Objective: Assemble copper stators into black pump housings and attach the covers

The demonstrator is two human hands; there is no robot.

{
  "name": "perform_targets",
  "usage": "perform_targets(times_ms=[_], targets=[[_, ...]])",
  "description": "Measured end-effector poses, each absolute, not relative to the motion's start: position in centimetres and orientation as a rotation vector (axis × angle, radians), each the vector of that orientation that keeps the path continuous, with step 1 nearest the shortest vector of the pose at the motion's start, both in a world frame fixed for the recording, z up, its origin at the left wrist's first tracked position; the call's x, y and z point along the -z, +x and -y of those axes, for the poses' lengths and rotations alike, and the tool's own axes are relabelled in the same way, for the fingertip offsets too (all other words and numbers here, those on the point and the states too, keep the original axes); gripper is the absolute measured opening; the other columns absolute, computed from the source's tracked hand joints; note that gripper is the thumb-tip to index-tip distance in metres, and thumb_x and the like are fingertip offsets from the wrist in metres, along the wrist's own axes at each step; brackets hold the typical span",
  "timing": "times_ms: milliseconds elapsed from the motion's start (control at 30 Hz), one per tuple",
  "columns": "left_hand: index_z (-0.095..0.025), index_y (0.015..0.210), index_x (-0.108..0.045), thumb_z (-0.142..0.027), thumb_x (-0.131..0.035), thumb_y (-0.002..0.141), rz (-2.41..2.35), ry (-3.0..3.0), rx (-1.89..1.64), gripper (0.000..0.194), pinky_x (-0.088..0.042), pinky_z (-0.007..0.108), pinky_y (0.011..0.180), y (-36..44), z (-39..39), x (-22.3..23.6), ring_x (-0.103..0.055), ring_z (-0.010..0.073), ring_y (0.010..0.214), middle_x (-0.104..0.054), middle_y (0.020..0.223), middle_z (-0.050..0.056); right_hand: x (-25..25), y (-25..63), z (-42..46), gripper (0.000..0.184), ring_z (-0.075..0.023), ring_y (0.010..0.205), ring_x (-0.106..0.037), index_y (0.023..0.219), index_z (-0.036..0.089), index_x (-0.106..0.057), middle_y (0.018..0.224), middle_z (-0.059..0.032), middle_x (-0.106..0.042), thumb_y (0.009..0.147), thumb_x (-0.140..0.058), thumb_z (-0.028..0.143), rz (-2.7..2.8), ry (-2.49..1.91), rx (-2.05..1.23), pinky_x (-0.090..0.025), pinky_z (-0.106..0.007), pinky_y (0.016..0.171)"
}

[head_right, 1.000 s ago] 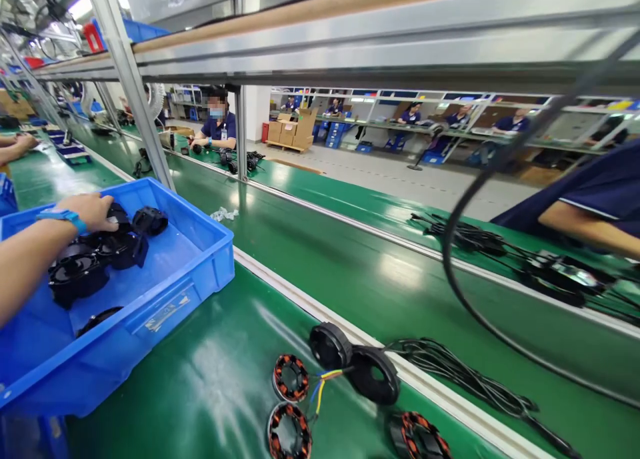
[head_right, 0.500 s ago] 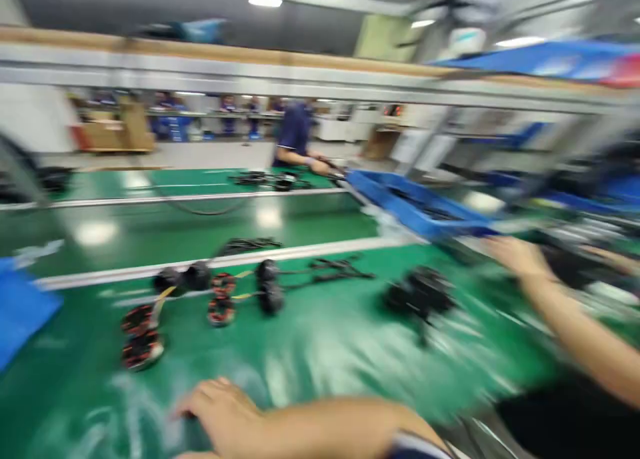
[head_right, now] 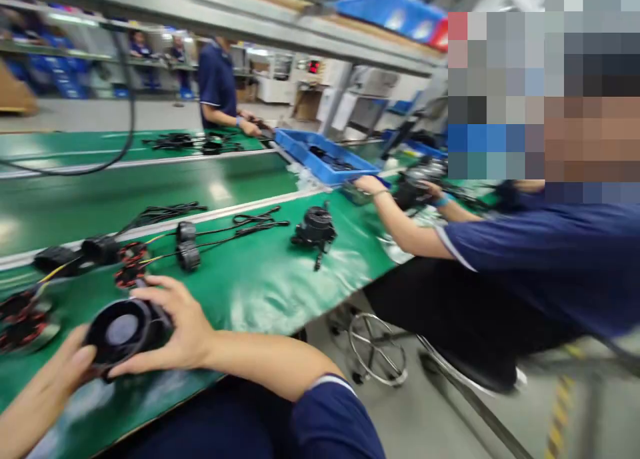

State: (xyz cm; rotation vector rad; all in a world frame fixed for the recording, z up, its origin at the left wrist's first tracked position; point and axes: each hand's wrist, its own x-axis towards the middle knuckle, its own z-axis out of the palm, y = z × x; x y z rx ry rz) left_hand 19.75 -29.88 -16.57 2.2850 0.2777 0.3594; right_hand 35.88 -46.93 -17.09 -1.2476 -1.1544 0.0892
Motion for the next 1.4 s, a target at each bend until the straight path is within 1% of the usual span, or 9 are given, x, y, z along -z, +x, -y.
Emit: perform_targets(times_ms=[100,233,300,467,600,733,933,1100,1400], targets=[[-0.049,0.144,-0.043,-0.068,-0.051,0.094,-0.399,2.378,-0.515,0.054,-0.062,0.050,0.086,18.9,31.2,17.3,-0.068,0.0318,0.109,-0.062,0.125,0.007,18.8,37.2,47.4,0.088,-0.0271,0.136,-0.053,0.130,0.022,-0.058,0.144,-0.0150,-0.053,0.056,-0.096,0.051,1.121,-1.226,-0.403,-0.042,-0.039,0.115],[-0.030,0.145,-0.044,-0.087,-0.061,0.072,-0.132,2.432,-0.609,0.094,-0.046,0.060,0.111,18.8,31.9,17.2,-0.040,0.0393,0.144,-0.035,0.154,0.020,19.6,36.6,47.0,0.090,-0.0255,0.136,-0.054,0.138,0.025,-0.051,0.147,-0.0125,-0.050,0.062,-0.095,0.043,1.293,-1.118,-0.701,-0.043,-0.038,0.114],[-0.027,0.133,-0.049,-0.079,-0.074,0.070,-0.068,2.347,-0.632,0.086,-0.042,0.059,0.114,18.5,32.1,17.5,-0.034,0.0385,0.149,-0.030,0.159,0.021,18.8,36.8,47.0,0.093,-0.0250,0.134,-0.055,0.147,0.026,-0.043,0.149,-0.0122,-0.050,0.070,-0.090,0.050,1.403,-1.149,-0.789,-0.045,-0.039,0.112],[-0.024,0.102,-0.045,-0.046,-0.078,0.085,-0.173,2.041,-0.744,0.043,-0.045,0.055,0.109,18.2,33.2,18.7,-0.048,0.0317,0.139,-0.056,0.135,0.013,15.1,41.5,45.9,0.073,-0.0267,0.137,-0.051,0.146,0.021,-0.048,0.146,-0.0126,-0.055,0.098,-0.040,0.075,1.574,-1.324,-0.502,-0.040,-0.045,0.117],[-0.023,0.095,-0.046,-0.040,-0.080,0.080,-0.389,2.090,-0.913,0.040,-0.045,0.057,0.105,17.7,34.3,18.1,-0.049,0.0329,0.133,-0.054,0.128,0.012,14.7,46.8,43.6,0.043,-0.0287,0.125,-0.059,0.128,0.018,-0.063,0.128,-0.0129,-0.067,0.100,-0.057,0.051,1.568,-1.814,0.124,-0.043,-0.049,0.110],[-0.026,0.098,-0.051,-0.030,-0.081,0.078,-0.684,2.293,-1.142,0.036,-0.041,0.062,0.106,16.1,34.5,16.3,-0.047,0.0338,0.127,-0.053,0.122,0.010,15.7,47.8,41.9,0.034,-0.0320,0.122,-0.060,0.118,0.018,-0.069,0.128,-0.0135,-0.067,0.098,-0.063,0.045,1.678,-1.913,0.301,-0.045,-0.052,0.105],[-0.027,0.099,-0.058,-0.040,-0.082,0.079,-1.021,2.471,-1.113,0.034,-0.043,0.063,0.096,13.5,33.9,15.5,-0.041,0.0397,0.127,-0.047,0.137,0.012,14.1,43.5,38.1,0.017,-0.0229,0.107,-0.066,0.108,0.019,-0.070,0.112,-0.0075,-0.072,0.102,-0.058,0.031,1.895,-1.658,0.268,-0.049,-0.039,0.095],[-0.031,0.108,-0.058,-0.055,-0.084,0.075,-1.005,2.604,-1.142,0.049,-0.040,0.066,0.091,12.4,34.2,16.5,-0.045,0.0408,0.121,-0.044,0.143,0.014,13.1,43.8,30.0,0.018,-0.0268,0.110,-0.064,0.110,0.017,-0.071,0.117,-0.0087,-0.071,0.100,-0.060,0.026,2.058,-1.733,0.090,-0.047,-0.044,0.099],[-0.029,0.113,-0.059,-0.051,-0.084,0.076,-0.917,2.477,-1.234,0.049,-0.045,0.060,0.096,12.2,33.1,17.9,-0.047,0.0373,0.123,-0.044,0.138,0.015,13.8,43.3,21.7,0.021,-0.0313,0.116,-0.058,0.115,0.020,-0.073,0.123,-0.0095,-0.069,0.095,-0.066,0.022,2.211,-1.790,-0.018,-0.044,-0.050,0.099]])
